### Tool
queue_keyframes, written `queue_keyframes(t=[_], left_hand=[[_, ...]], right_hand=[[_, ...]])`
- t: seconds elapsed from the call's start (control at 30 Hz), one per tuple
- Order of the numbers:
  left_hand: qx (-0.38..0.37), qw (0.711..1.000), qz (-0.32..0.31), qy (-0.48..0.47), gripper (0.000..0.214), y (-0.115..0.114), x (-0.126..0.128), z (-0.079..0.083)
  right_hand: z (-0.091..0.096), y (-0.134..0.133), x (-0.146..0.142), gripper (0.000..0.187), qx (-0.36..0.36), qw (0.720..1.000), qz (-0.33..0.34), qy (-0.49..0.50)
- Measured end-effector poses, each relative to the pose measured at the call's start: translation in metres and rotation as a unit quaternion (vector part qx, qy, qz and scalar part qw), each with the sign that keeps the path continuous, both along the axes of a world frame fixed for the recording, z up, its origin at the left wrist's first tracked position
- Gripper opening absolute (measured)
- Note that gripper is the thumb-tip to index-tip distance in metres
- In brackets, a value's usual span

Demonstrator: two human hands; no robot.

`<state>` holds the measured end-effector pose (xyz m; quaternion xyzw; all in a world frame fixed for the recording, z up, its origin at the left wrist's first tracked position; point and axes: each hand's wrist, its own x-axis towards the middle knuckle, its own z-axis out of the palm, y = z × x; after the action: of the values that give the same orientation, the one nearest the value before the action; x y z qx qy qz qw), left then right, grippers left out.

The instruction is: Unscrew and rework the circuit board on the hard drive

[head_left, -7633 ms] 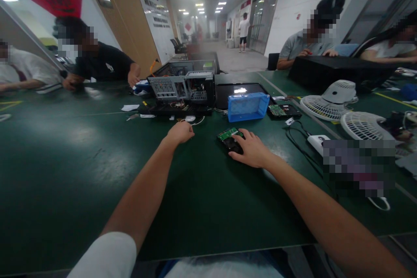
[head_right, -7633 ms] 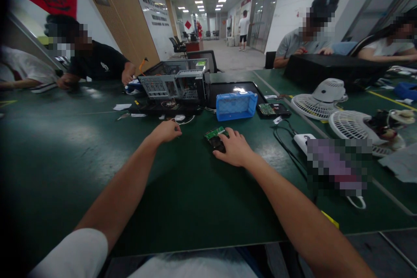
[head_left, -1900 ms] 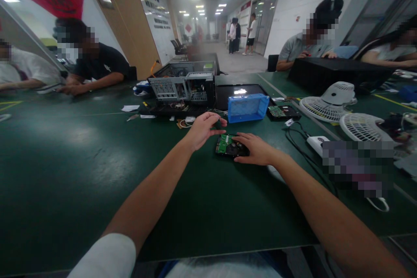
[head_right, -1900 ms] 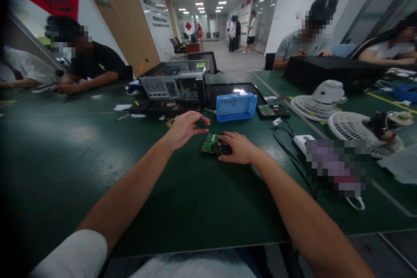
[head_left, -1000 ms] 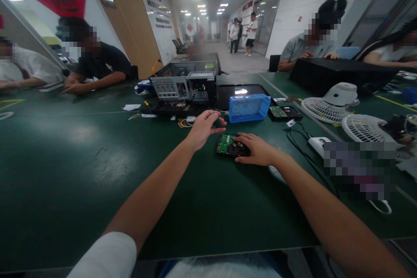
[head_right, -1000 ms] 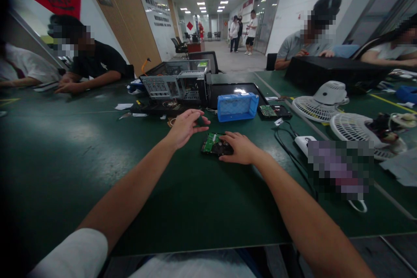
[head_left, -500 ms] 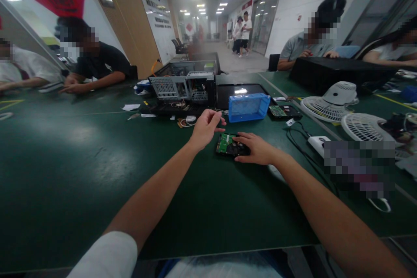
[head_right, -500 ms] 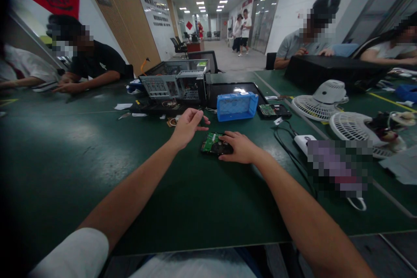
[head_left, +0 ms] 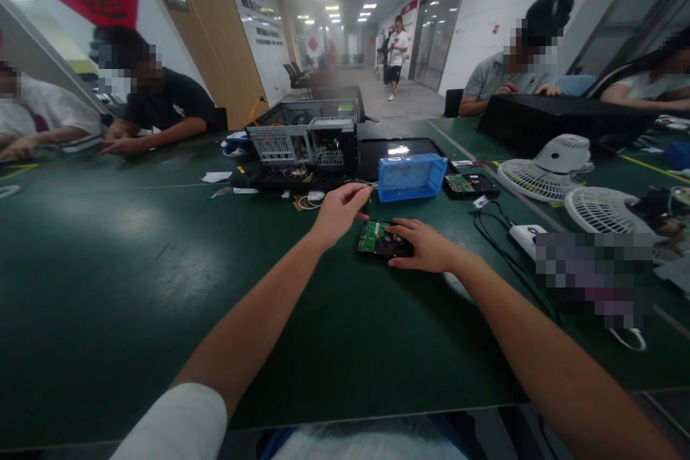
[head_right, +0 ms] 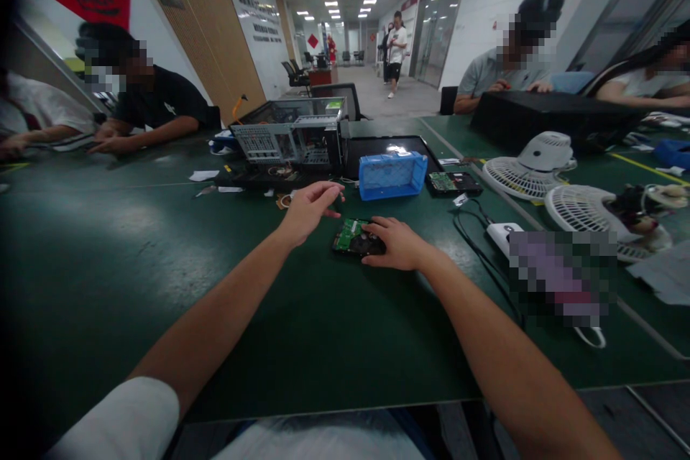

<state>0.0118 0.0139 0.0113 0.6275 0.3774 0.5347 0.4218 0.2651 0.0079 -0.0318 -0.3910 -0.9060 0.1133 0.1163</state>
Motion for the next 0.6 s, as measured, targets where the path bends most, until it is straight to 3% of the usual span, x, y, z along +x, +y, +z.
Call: queue_keyframes(t=[0.4,0.6], left_hand=[[-0.123,0.979,-0.074,-0.145,0.021,0.0007,-0.0027,0.0011],[-0.131,0.974,-0.057,-0.174,0.018,0.0046,-0.0025,-0.0023]], right_hand=[[-0.0009,0.0006,0.0,0.085,0.005,1.0,0.004,-0.002],[0.0014,-0.0012,-0.0009,0.085,0.001,1.0,-0.001,-0.005]])
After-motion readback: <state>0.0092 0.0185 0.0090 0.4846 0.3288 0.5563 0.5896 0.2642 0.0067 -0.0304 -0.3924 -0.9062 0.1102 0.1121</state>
